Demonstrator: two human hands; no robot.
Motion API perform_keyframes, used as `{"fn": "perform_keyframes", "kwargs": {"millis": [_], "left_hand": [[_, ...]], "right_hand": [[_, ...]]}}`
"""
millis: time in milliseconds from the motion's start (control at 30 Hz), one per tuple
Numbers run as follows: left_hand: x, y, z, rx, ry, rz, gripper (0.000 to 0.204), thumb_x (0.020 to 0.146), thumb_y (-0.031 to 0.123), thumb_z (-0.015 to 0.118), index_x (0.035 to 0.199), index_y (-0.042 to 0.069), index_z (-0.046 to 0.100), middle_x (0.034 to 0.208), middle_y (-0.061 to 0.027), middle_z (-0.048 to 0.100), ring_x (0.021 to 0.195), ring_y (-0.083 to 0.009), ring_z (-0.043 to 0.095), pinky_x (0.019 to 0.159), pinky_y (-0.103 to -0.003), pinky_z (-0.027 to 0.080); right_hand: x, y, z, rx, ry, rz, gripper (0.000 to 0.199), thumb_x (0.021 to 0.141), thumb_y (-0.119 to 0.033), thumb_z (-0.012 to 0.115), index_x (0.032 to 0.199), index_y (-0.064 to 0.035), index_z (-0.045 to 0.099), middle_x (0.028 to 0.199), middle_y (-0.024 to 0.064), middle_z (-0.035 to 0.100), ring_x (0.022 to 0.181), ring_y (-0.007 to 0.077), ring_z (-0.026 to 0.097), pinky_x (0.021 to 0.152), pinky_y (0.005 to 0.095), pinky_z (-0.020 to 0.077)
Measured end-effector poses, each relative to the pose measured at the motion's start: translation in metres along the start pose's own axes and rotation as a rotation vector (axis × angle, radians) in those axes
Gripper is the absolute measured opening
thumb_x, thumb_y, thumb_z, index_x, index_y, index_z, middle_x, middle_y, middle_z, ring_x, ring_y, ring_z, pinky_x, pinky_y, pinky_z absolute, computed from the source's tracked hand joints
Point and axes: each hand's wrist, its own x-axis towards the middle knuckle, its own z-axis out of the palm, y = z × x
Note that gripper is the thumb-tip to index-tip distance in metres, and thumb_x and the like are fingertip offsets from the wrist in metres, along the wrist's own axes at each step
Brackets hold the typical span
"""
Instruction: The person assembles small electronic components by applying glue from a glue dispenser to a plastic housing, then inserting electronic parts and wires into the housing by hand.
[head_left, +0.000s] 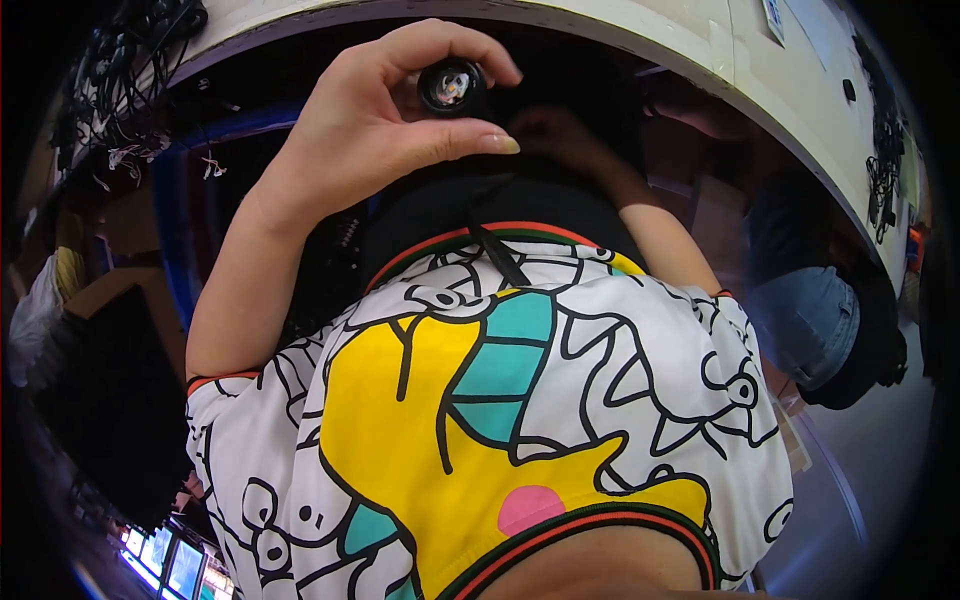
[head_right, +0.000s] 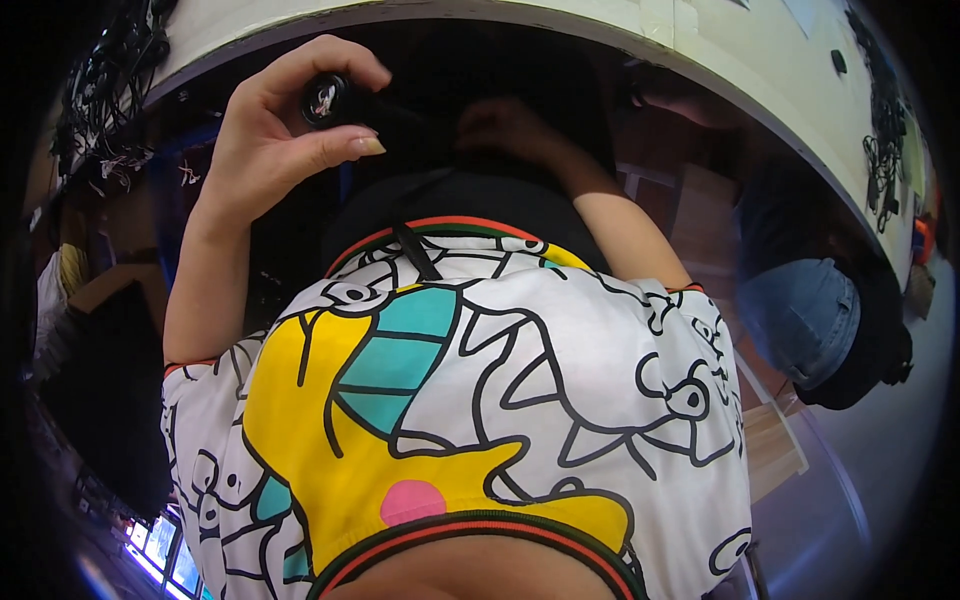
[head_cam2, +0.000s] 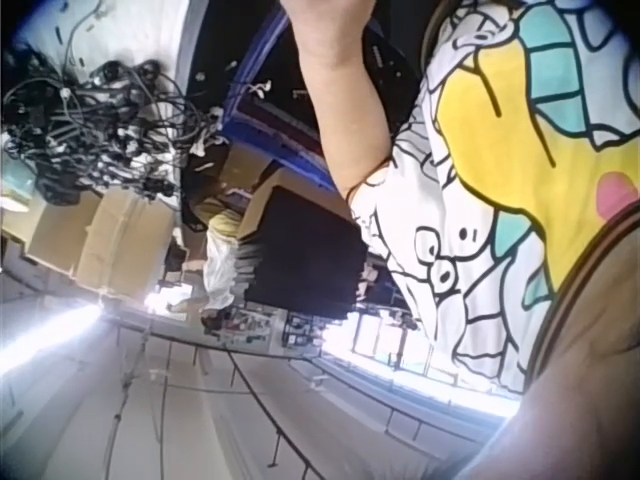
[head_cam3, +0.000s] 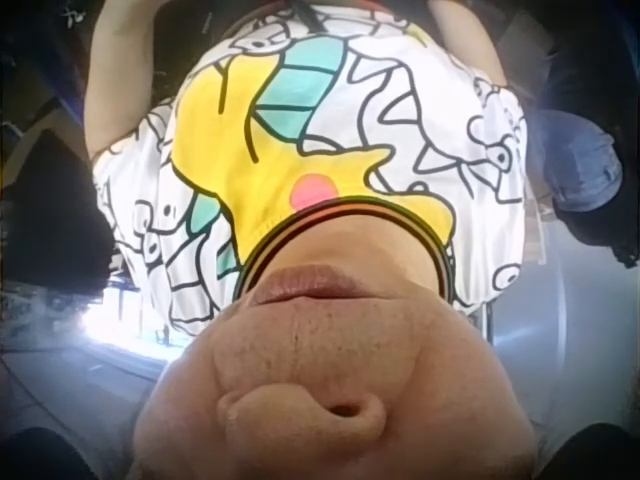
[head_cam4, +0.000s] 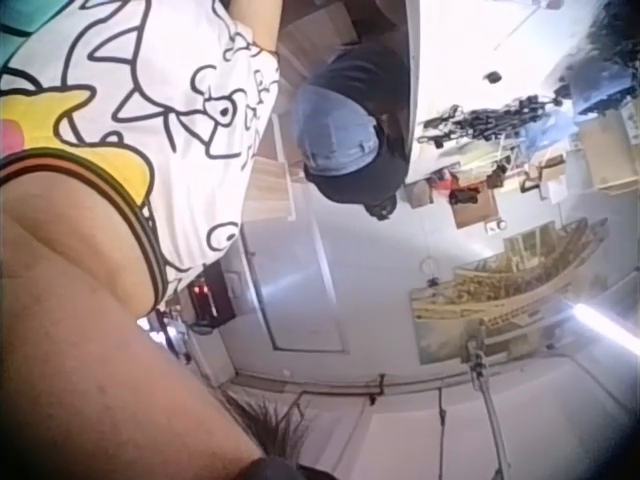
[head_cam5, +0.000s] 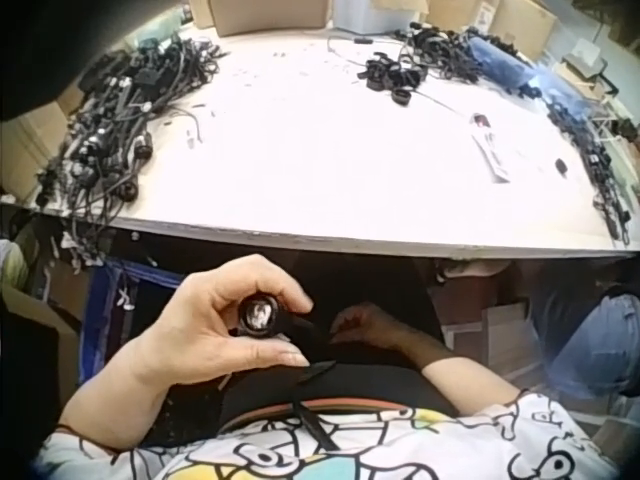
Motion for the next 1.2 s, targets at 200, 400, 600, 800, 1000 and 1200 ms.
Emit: {"fn": "perform_keyframes", "kwargs": {"millis": [200,400,600,800,1000,1200], "left_hand": [[-0.001,0.011,-0.009,-0.516,-0.085,-0.201,0.03,0.078,0.015,0.051,0.101,-0.003,0.052,0.094,-0.0077,0.054,0.077,-0.0134,0.057,0.072,-0.021,0.046],[0.0,-0.001,-0.005,-0.583,-0.12,-0.261,0.039,0.077,0.024,0.046,0.104,-0.004,0.049,0.103,-0.0186,0.053,0.076,-0.0192,0.061,0.072,-0.027,0.05],[0.002,-0.003,-0.004,-0.665,-0.13,-0.219,0.03,0.079,0.014,0.042,0.098,-0.005,0.054,0.095,-0.0154,0.056,0.081,-0.0201,0.059,0.075,-0.03,0.05],[0.002,-0.005,-0.004,-0.658,-0.135,-0.188,0.028,0.078,0.016,0.047,0.097,-0.004,0.055,0.094,-0.0149,0.057,0.081,-0.0197,0.059,0.075,-0.029,0.05],[0.001,-0.008,-0.004,-0.599,-0.136,-0.183,0.029,0.077,0.019,0.051,0.097,-0.002,0.055,0.092,-0.0137,0.058,0.078,-0.0186,0.061,0.073,-0.028,0.05],[0.0,-0.007,-0.009,-0.584,-0.152,-0.193,0.032,0.076,0.023,0.053,0.097,-0.001,0.054,0.094,-0.0153,0.057,0.075,-0.0179,0.061,0.071,-0.027,0.05]], "right_hand": [[0.001,0.002,0.004,0.075,-0.017,0.069,0.018,0.077,-0.015,0.062,0.093,-0.006,0.06,0.085,0.0043,0.06,0.082,0.0119,0.056,0.075,0.0257,0.0446],[-0.003,0.008,-0.001,0.126,-0.028,0.121,0.02,0.079,-0.015,0.059,0.096,-0.0053,0.059,0.086,0.0046,0.061,0.081,0.0118,0.056,0.076,0.026,0.0445],[-0.004,0.005,-0.002,0.166,-0.048,0.129,0.021,0.08,-0.017,0.058,0.097,-0.004,0.059,0.087,0.0052,0.061,0.08,0.0121,0.057,0.075,0.0257,0.0451],[-0.002,0.011,-0.002,0.215,-0.069,0.078,0.022,0.082,-0.018,0.056,0.099,-0.004,0.057,0.085,0.0037,0.06,0.077,0.0109,0.055,0.072,0.0249,0.0446],[-0.001,0.014,-0.003,0.214,-0.07,0.09,0.02,0.083,-0.019,0.055,0.097,-0.0044,0.057,0.083,0.0029,0.06,0.073,0.0102,0.054,0.069,0.0247,0.0444],[0.001,0.013,-0.003,0.206,-0.085,0.068,0.021,0.083,-0.021,0.056,0.096,-0.0046,0.057,0.083,0.0042,0.06,0.073,0.0108,0.055,0.069,0.0251,0.0451]]}}
